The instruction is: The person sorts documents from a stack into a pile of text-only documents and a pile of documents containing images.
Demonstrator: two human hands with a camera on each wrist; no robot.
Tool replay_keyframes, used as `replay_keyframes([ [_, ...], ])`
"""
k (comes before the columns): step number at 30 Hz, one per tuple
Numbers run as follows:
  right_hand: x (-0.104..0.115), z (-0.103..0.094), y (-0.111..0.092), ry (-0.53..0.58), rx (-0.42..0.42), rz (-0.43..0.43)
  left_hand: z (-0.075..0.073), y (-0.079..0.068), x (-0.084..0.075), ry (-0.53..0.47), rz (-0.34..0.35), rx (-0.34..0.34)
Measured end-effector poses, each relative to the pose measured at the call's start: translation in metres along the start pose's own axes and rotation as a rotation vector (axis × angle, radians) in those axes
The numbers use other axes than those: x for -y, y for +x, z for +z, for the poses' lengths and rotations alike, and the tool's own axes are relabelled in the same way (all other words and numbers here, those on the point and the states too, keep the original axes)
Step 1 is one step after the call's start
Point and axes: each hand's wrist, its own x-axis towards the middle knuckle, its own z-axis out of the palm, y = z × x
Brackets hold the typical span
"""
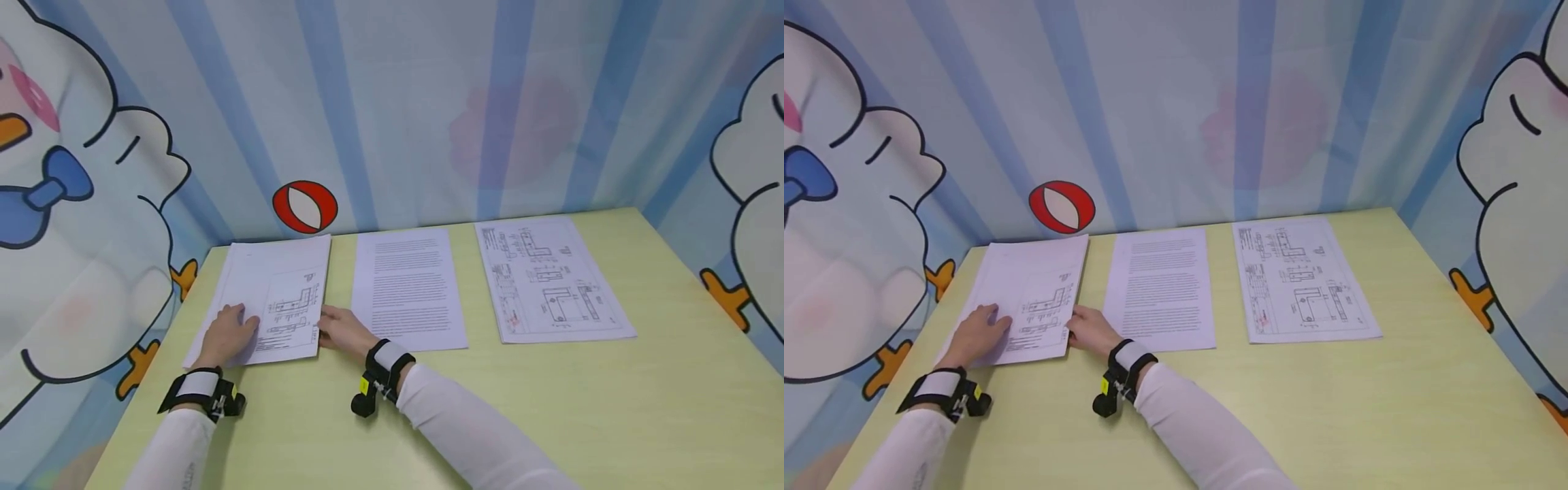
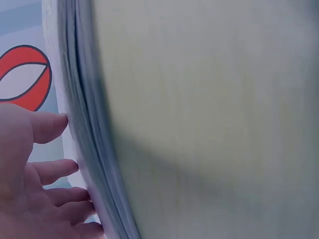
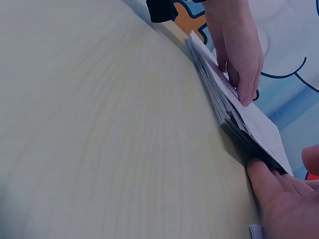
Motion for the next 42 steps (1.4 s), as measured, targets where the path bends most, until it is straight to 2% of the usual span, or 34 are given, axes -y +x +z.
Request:
replay_keyframes([
  [7,-0.002,0.000,0.003,0.042,-0.051,0.014,0.000,-0.005,-0.006,-0.032,-0.006,-0.007],
  [16,-0.001,-0.003,0.002,-0.109,-0.128,-0.039,0.005,-0.006,-0.017,-0.092,0.020,-0.072],
  [25,0.001,-0.007,0.000,-0.139,-0.236,-0.046,0.009,-0.007,-0.021,-0.142,0.043,-0.115],
  [30,0.003,-0.018,-0.006,-0.071,-0.248,-0.039,0.010,-0.005,-0.024,-0.163,0.040,-0.106],
  [36,0.013,-0.035,-0.018,0.038,-0.219,-0.051,0.006,-0.005,-0.034,-0.202,0.031,-0.057],
  [40,0.020,-0.049,-0.025,0.089,-0.190,-0.077,0.005,-0.005,-0.043,-0.294,-0.010,-0.035],
  [42,0.023,-0.056,-0.029,0.113,-0.178,-0.087,0.006,-0.003,-0.049,-0.376,-0.042,-0.033],
])
